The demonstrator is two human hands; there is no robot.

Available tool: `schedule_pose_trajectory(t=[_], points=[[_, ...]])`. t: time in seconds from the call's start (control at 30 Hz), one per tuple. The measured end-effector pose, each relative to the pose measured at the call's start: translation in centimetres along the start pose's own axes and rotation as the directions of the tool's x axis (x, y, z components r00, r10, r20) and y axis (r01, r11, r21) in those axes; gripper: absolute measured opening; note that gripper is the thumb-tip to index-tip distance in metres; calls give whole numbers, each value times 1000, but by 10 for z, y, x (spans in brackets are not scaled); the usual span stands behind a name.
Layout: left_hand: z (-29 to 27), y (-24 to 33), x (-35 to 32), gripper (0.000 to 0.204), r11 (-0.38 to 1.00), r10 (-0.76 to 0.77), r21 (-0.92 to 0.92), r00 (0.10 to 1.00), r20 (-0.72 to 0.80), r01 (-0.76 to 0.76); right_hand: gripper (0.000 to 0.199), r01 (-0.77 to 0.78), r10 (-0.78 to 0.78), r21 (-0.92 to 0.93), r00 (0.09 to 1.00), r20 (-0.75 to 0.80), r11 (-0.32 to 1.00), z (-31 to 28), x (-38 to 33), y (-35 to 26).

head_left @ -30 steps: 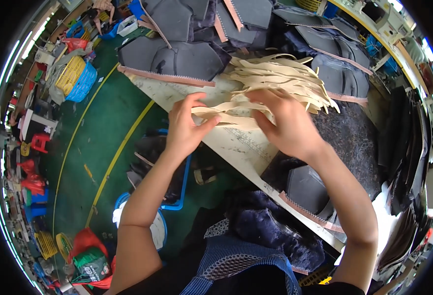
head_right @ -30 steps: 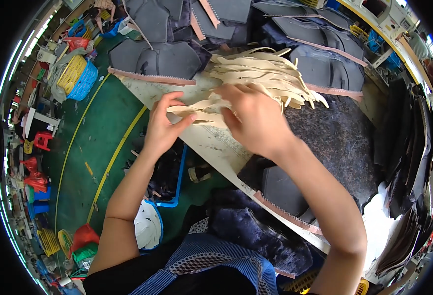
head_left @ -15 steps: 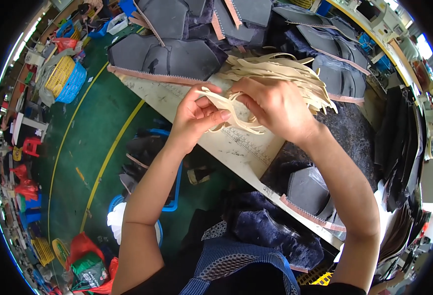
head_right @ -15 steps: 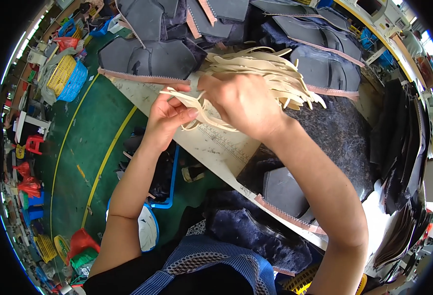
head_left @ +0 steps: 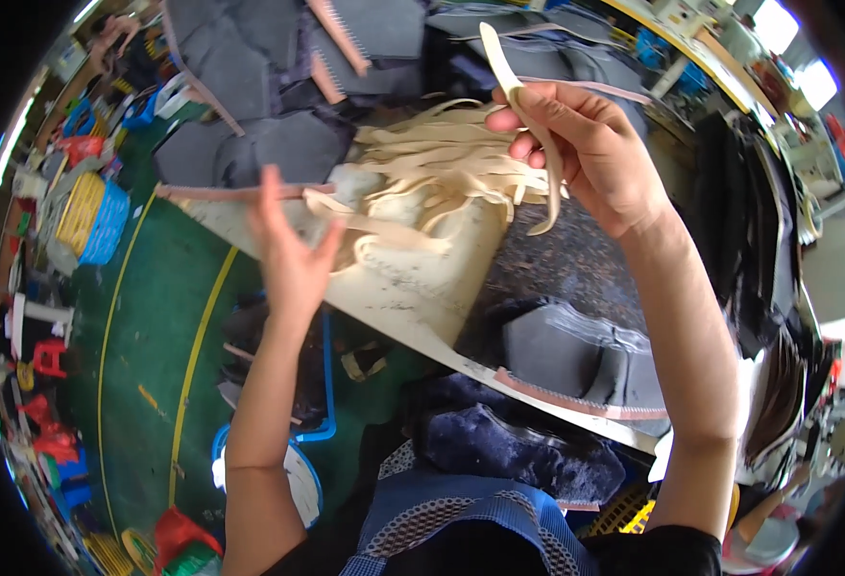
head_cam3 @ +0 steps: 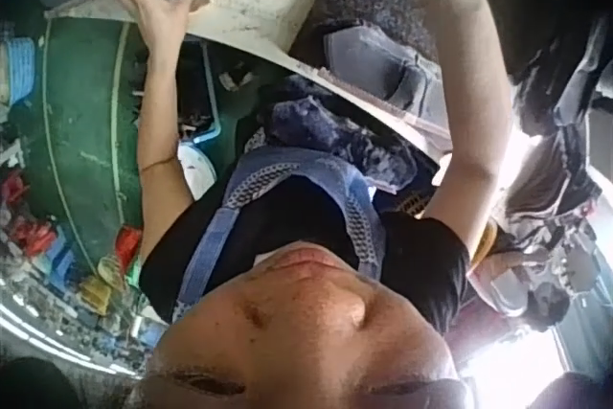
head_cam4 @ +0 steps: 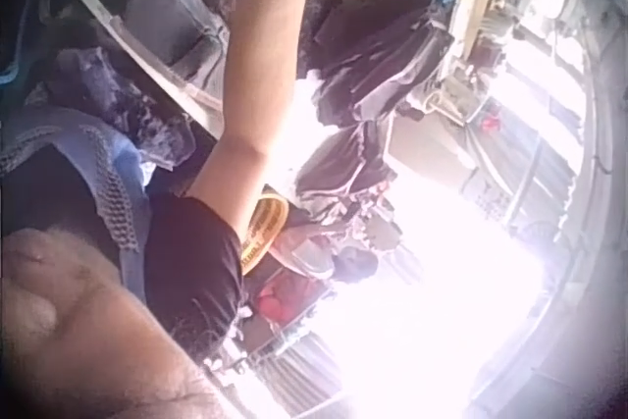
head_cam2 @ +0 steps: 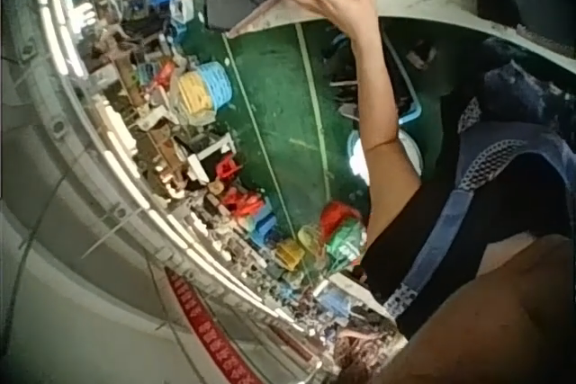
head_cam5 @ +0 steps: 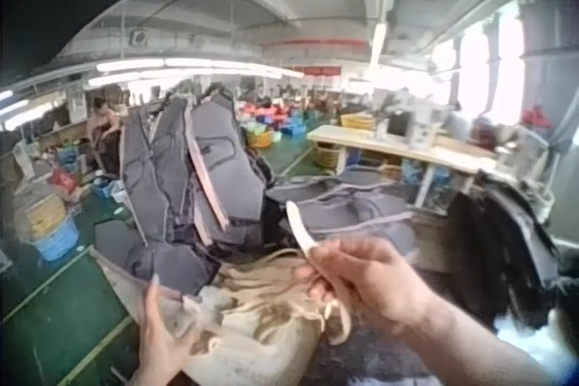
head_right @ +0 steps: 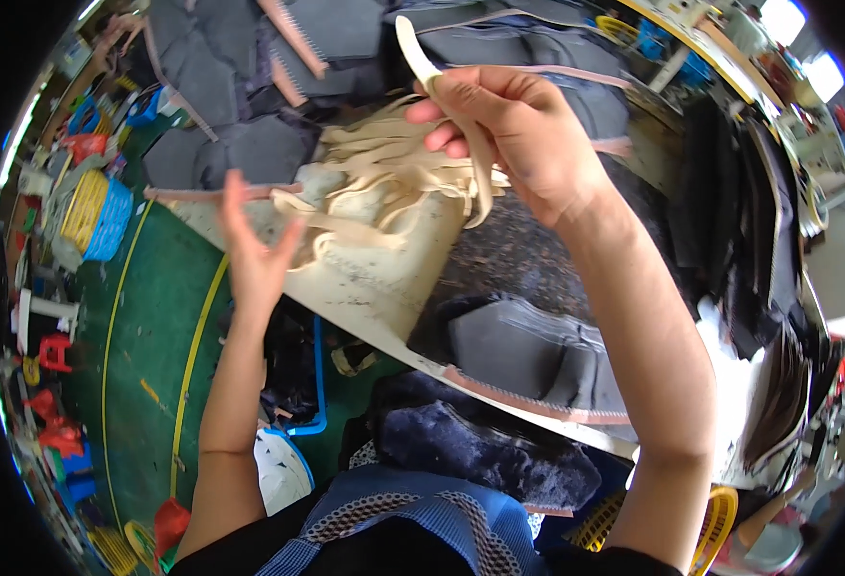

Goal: Assembling shoe upper components by applying adhesive strips and layering materials on a workbench.

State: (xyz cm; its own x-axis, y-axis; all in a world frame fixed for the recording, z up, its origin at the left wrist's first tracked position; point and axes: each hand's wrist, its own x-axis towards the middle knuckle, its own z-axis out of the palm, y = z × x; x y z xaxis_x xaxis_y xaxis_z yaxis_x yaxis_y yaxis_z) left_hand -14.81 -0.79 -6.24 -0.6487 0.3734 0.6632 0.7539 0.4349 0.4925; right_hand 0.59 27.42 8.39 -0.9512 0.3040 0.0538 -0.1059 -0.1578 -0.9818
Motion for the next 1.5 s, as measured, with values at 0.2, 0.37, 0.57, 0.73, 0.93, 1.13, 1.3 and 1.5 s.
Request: schedule_pose_trajectory(t=[0.2,0.37,0.57,0.73,0.93,1.13,1.3,1.5], points=[[0,112,-2,52,830,319,-551,885,340,-87,29,-58,44,-91,989,-140,994,-22,-74,-13],[57,150,-38,59,848,526,-398,648,552,-350,21,-285,210,-195,920,-331,939,-68,-174,-24],[45,185,-31,29,567,345,-578,468,813,587,12,-263,197,-299,952,-234,917,-68,-248,10],[46,183,-32,49,599,477,-680,493,727,424,11,-210,180,-435,978,-109,876,-44,-224,15],[41,189,-36,41,595,468,-707,551,691,382,10,-270,244,-485,963,-116,832,-49,-216,17],[40,189,-39,29,623,432,-687,567,701,374,12,-273,163,-570,958,-238,775,-38,-224,24],[38,186,-43,24,587,444,-705,569,692,399,20,-455,307,-404,872,-381,793,-33,-227,12],[31,220,-18,79,734,651,-644,491,579,-213,13,-173,-50,-688,955,-292,705,-18,-230,49]])
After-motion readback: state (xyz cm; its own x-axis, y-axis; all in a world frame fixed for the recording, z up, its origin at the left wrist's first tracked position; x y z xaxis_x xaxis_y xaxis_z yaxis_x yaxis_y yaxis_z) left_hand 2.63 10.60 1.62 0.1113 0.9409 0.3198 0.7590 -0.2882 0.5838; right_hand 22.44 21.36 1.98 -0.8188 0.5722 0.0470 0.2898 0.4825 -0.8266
